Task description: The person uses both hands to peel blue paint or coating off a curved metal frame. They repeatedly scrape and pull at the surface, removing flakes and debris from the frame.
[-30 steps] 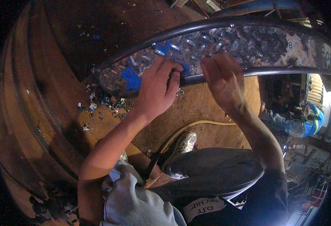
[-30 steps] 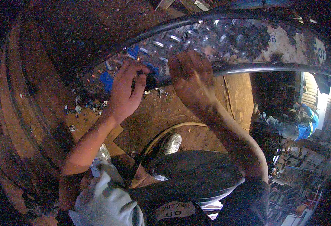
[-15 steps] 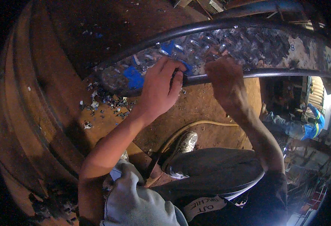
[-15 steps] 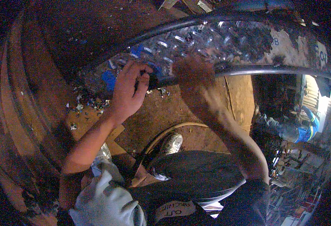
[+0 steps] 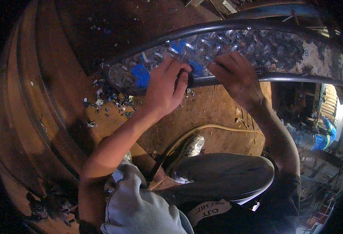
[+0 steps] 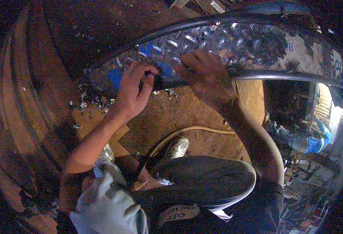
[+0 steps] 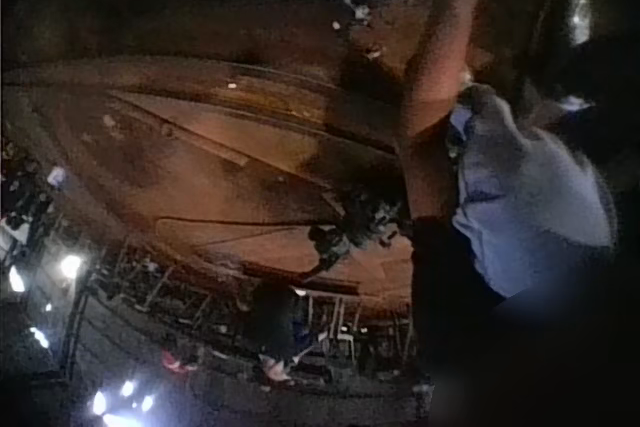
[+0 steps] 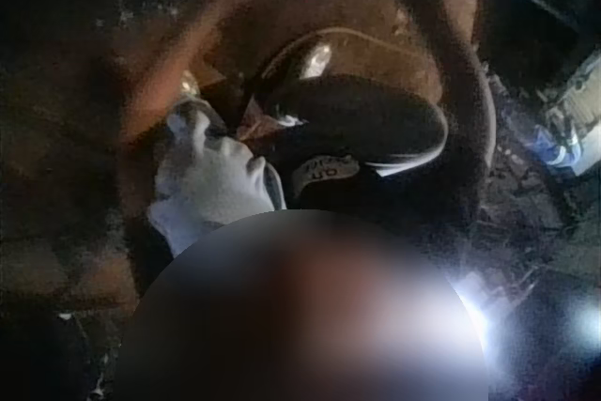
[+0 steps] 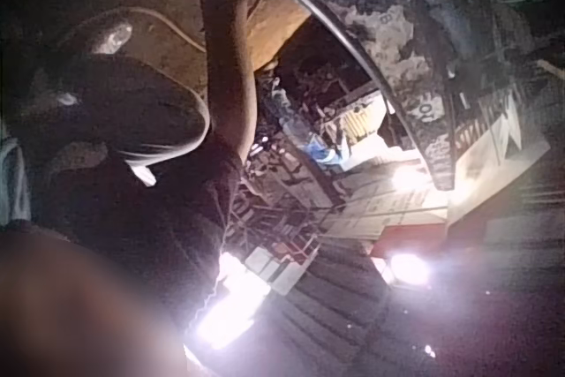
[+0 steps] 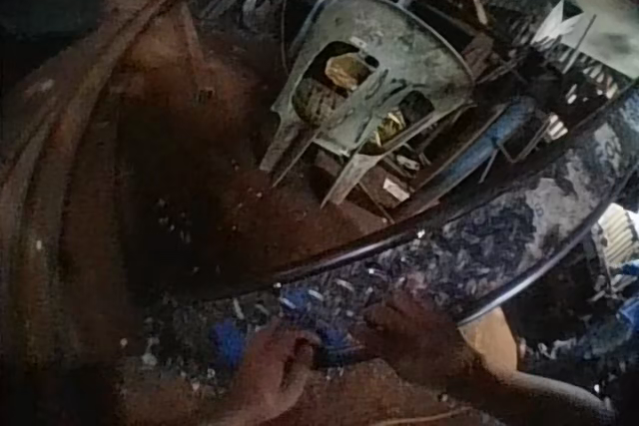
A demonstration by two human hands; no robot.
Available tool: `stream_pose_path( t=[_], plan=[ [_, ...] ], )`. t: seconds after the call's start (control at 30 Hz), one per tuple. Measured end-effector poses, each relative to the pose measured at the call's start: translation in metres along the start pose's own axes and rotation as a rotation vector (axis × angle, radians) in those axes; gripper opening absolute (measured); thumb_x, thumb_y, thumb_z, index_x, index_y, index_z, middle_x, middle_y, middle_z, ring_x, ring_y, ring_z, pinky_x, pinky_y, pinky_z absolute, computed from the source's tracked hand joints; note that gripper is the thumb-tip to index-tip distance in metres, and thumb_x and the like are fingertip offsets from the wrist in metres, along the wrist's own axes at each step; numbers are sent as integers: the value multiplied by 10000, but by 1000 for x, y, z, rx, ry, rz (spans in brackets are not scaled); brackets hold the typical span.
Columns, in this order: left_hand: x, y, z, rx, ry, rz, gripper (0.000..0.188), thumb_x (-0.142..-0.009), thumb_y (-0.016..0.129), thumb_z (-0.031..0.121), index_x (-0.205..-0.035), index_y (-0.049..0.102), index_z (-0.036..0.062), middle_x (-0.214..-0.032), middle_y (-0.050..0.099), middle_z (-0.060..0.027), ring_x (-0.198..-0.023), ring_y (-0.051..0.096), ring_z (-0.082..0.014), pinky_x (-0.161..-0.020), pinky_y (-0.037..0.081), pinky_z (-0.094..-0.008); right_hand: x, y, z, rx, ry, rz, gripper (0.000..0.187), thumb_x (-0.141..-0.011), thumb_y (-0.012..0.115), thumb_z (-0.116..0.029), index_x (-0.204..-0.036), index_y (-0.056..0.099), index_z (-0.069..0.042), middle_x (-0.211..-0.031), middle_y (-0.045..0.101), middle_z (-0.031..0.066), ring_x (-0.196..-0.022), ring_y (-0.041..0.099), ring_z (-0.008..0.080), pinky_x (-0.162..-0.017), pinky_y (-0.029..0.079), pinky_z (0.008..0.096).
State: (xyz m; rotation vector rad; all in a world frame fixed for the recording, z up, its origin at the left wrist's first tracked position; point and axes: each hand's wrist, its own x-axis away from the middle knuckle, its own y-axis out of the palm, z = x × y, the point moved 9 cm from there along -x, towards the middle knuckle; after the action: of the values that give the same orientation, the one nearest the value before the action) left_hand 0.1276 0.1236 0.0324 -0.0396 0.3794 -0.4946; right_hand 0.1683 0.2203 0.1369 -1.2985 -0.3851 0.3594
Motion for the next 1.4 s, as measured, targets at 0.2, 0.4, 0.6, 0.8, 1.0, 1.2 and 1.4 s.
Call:
stream_pose_path(
  t=[0.2,0.4,0.6,0.8,1.0,1.2,1.4],
  plan=[
    [0,-6,6,-7,79,75,116,-851,590,46,-966,607,42,-935,587,-177,-843,601,-403,-721,477,-483,4,0,-3,20,-5,20,307,-770,603,-178,-1069,619,-110,-1019,561,68,-959,562,272,-757,477,418],
    [1,-9,5,-15,32,53,117,-846,586,39,-961,610,38,-916,587,-175,-842,601,-407,-721,476,-481,8,-1,-5,19,-32,74,406,-697,637,-103,-1100,634,-55,-1019,572,76,-977,554,280,-800,469,404],
    [-1,-18,9,-14,49,91,101,-844,593,43,-943,613,37,-909,590,-175,-841,602,-405,-723,479,-481,8,-2,6,-57,-3,101,304,-746,634,-91,-1050,625,-84,-938,586,93,-902,569,306,-760,479,426],
    [3,-3,5,23,-13,-14,128,-907,563,110,-1023,588,62,-1007,592,-185,-983,560,-407,-886,445,-488,7,-4,15,-170,72,123,253,-770,667,-86,-1021,636,-66,-889,594,97,-888,582,304,-774,474,421],
    [4,9,4,-10,-32,-42,132,-893,575,98,-1019,594,68,-1001,588,-178,-964,564,-404,-858,457,-486,6,3,7,-149,102,29,289,-763,712,-150,-1049,668,-142,-982,607,71,-929,590,287,-814,464,440],
    [5,8,3,-45,-9,5,129,-882,588,118,-1003,606,76,-984,583,-148,-950,568,-383,-840,440,-466,8,5,2,-114,86,12,263,-778,686,-189,-1040,673,-219,-1015,598,35,-984,577,276,-805,452,448],
    [4,9,4,-101,62,22,139,-862,598,111,-995,614,71,-955,584,-133,-915,574,-365,-784,436,-468,7,7,-5,24,6,29,295,-705,678,-137,-993,659,-199,-979,583,-9,-915,556,224,-746,415,409]
  ],
)
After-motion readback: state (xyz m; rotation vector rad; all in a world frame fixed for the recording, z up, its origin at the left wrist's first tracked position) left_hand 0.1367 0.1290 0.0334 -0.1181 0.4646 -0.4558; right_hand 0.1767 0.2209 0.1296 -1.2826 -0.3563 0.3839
